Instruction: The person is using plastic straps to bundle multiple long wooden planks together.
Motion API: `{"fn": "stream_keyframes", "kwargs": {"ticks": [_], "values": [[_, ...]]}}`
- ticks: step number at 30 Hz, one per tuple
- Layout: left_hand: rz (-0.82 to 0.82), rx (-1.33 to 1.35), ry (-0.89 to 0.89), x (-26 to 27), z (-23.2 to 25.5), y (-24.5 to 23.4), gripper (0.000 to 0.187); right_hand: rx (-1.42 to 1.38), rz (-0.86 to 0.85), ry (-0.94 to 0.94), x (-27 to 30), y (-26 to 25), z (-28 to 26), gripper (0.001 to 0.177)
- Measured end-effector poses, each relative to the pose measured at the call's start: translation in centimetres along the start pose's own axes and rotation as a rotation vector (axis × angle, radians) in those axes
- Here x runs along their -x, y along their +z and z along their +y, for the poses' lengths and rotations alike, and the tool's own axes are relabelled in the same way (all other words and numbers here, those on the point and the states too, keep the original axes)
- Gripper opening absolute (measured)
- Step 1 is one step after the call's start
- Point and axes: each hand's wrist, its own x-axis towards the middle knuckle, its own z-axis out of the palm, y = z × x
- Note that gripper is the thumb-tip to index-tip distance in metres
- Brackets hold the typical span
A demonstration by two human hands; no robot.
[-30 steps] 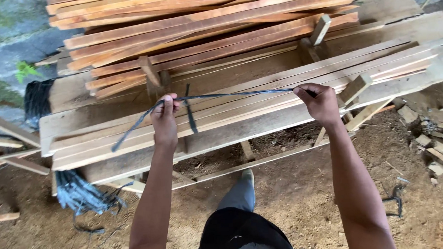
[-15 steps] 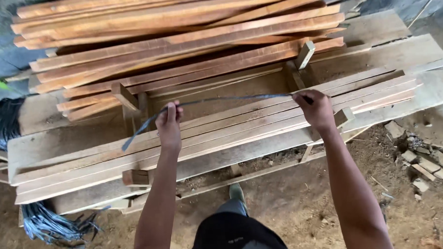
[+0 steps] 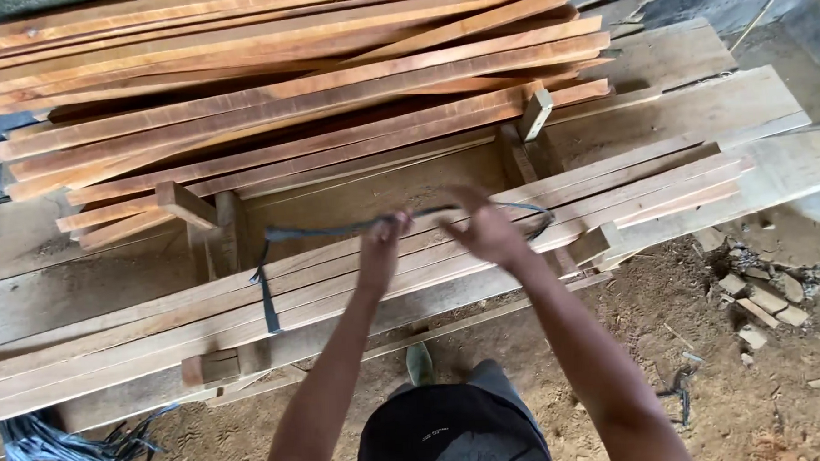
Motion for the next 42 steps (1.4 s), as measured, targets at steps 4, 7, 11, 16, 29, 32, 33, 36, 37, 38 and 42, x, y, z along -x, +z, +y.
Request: {"fn": "stream_keyframes", "kwargs": {"ticks": [4,7,11,16,29,32,33,36,37,38,42], "values": [[-0.013,-0.203,-0.003,-0.1,-3.9,0.6,0.023,-0.031,-0.031,-0.164,-1.2,3.8,4.0,0.043],[0.061,-0.249,-0.068,0.8,-1.8,1.5,0.031,-0.090,0.018,-0.174,-0.9,3.8,3.7,0.032],[0.119,-0.039,0.009,-0.5,-0.8,2.9,0.019,-0.098,0.053,-0.208,-2.0,2.8,7.1,0.028],[0.165,0.146,0.021,-1.6,-2.7,4.1,0.016,-0.036,0.069,-0.272,-1.8,-0.7,9.9,0.024],[0.222,0.128,0.016,-3.9,-4.2,7.1,0.013,0.029,0.099,-0.156,-1.2,-10.6,16.0,0.018],[0.237,0.115,0.025,-4.6,-5.4,7.7,0.013,-0.008,0.114,-0.125,-1.2,-11.4,17.5,0.016],[0.251,0.114,0.027,-4.8,-6.0,7.6,0.013,-0.023,0.112,-0.090,-1.2,-11.4,18.1,0.016],[0.294,0.114,0.003,-4.9,-6.1,8.3,0.014,-0.048,0.069,0.093,-1.6,-11.2,18.8,0.019],[0.296,0.113,0.004,-4.8,-6.2,8.3,0.014,-0.050,0.067,0.091,-1.7,-11.0,19.4,0.019],[0.324,0.092,-0.001,-4.7,-6.3,8.4,0.016,-0.040,0.058,0.130,-1.8,-10.8,20.0,0.019],[0.395,0.018,-0.027,-3.8,-6.5,8.0,0.017,-0.052,0.054,0.210,-3.2,-9.4,23.0,0.020]]}}
